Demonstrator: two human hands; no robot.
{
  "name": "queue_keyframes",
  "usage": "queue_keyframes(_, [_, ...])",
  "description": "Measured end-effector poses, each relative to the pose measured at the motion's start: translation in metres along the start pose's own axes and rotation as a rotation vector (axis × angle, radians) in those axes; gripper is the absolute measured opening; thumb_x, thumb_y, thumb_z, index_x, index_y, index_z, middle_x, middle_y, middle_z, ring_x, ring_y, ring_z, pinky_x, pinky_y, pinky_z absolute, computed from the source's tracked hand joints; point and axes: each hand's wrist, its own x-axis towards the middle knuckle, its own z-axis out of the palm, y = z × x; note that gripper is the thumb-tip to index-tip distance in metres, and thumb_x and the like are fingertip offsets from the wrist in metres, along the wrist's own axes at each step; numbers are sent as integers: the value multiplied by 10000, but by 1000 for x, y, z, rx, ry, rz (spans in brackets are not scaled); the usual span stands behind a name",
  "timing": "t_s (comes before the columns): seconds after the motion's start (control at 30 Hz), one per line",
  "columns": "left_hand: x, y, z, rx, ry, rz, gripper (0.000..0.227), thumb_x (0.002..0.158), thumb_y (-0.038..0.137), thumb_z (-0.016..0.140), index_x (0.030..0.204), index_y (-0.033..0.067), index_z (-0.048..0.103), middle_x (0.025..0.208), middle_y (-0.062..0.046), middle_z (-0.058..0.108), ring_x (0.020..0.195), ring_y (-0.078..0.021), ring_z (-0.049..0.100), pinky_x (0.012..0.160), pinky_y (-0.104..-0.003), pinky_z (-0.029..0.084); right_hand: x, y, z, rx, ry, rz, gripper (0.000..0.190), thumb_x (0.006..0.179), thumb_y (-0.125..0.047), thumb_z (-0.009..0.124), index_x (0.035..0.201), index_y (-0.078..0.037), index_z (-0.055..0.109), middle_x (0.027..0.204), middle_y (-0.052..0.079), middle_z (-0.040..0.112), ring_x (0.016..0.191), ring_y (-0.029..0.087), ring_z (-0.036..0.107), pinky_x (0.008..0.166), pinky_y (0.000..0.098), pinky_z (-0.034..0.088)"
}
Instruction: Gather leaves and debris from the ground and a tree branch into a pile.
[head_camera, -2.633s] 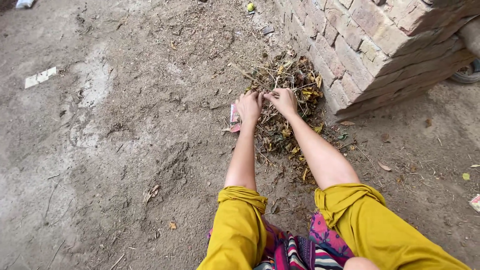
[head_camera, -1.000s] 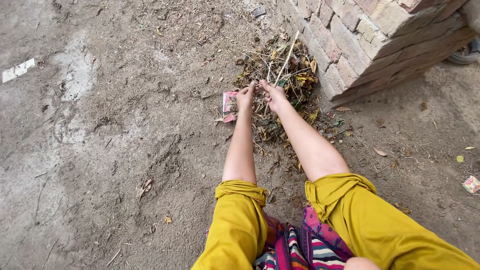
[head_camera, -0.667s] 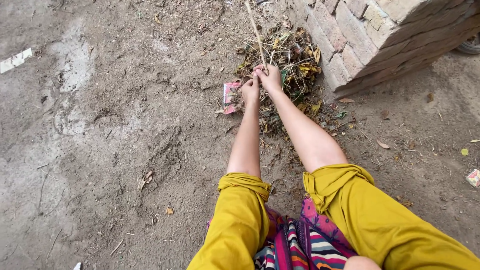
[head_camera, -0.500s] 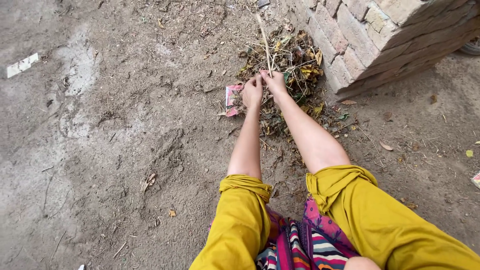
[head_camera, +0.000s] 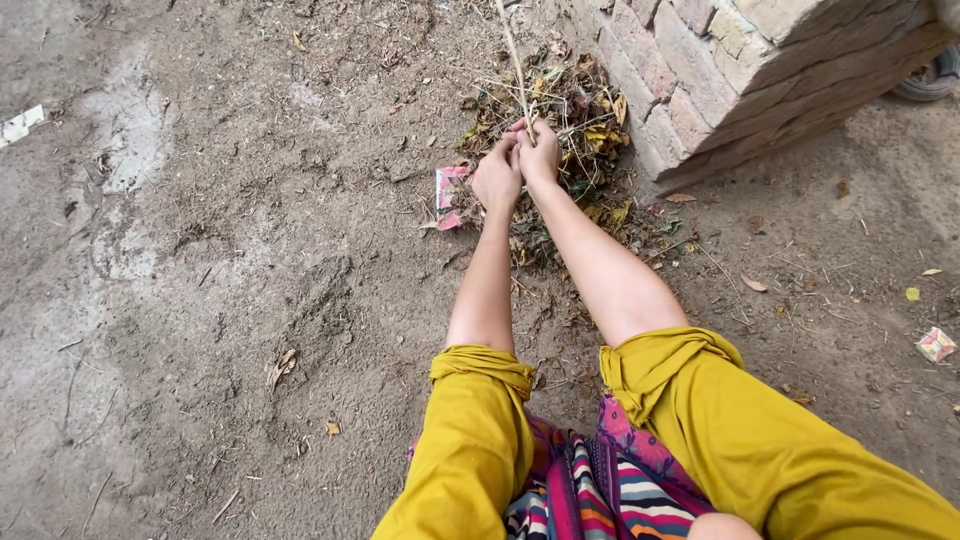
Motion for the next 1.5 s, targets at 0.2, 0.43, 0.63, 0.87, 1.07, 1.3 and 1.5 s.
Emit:
queue_keyframes(0.2, [12, -25, 33, -361, 17, -119, 248, 966, 425, 600, 1046, 249, 756, 828, -2, 777, 690, -140, 696, 591, -320, 493, 26, 17, -7, 797, -188, 520, 184, 1049, -106, 503, 988, -94, 677, 940, 63, 775, 575, 54, 583, 490, 208, 445])
queue_keyframes(0.43, [3, -21, 27, -283, -139, 80, 281, 973, 468, 612, 1077, 249, 754, 831, 22, 783, 670, -134, 664, 586, -321, 451, 43, 47, -30, 901, -304, 908, 322, 1086, -241, 430, 921, -76, 652, 685, -6, 607, 369, 45, 338, 317, 203, 245])
queue_keyframes(0.63, [8, -44, 40, 34, -390, 153, 325, 947, 458, 633, 1177, 257, 743, 855, -17, 750, 728, -140, 697, 683, -361, 554, 41, 57, -54, 679, -254, 772, 284, 1105, -204, 405, 1012, -90, 649, 798, 19, 651, 453, 34, 388, 369, 188, 264])
queue_keyframes(0.87, [10, -45, 21, -50, -354, 28, 269, 1026, 367, 604, 1070, 187, 798, 786, -40, 745, 638, -135, 626, 678, -351, 515, 39, 41, -84, 335, -197, 342, 279, 1092, -242, 458, 1085, -101, 698, 895, -4, 696, 476, 15, 348, 400, 161, 313])
queue_keyframes(1.07, [22, -51, 29, -378, -231, -302, 265, 1011, 339, 579, 986, 183, 792, 678, 22, 661, 565, -112, 444, 581, -341, 354, 33, 36, -68, 78, -270, 30, 272, 1070, -263, 511, 1131, -79, 701, 823, 9, 747, 512, 15, 460, 435, 145, 364])
queue_keyframes(1.3, [37, -79, 62, -646, 83, -302, 234, 1002, 283, 628, 967, 118, 790, 758, -10, 705, 641, -95, 550, 638, -307, 454, 17, 18, -50, 89, -320, 78, 312, 1071, -281, 479, 1162, -92, 710, 799, -8, 757, 459, 34, 383, 389, 160, 300])
queue_keyframes(1.5, [35, -74, 41, -501, 236, -312, 230, 983, 290, 629, 971, 128, 792, 787, -26, 722, 663, -121, 609, 640, -324, 471, 13, 14, -41, 21, -567, 181, 307, 1052, -270, 505, 1230, -113, 701, 827, 9, 764, 455, 33, 369, 384, 156, 300])
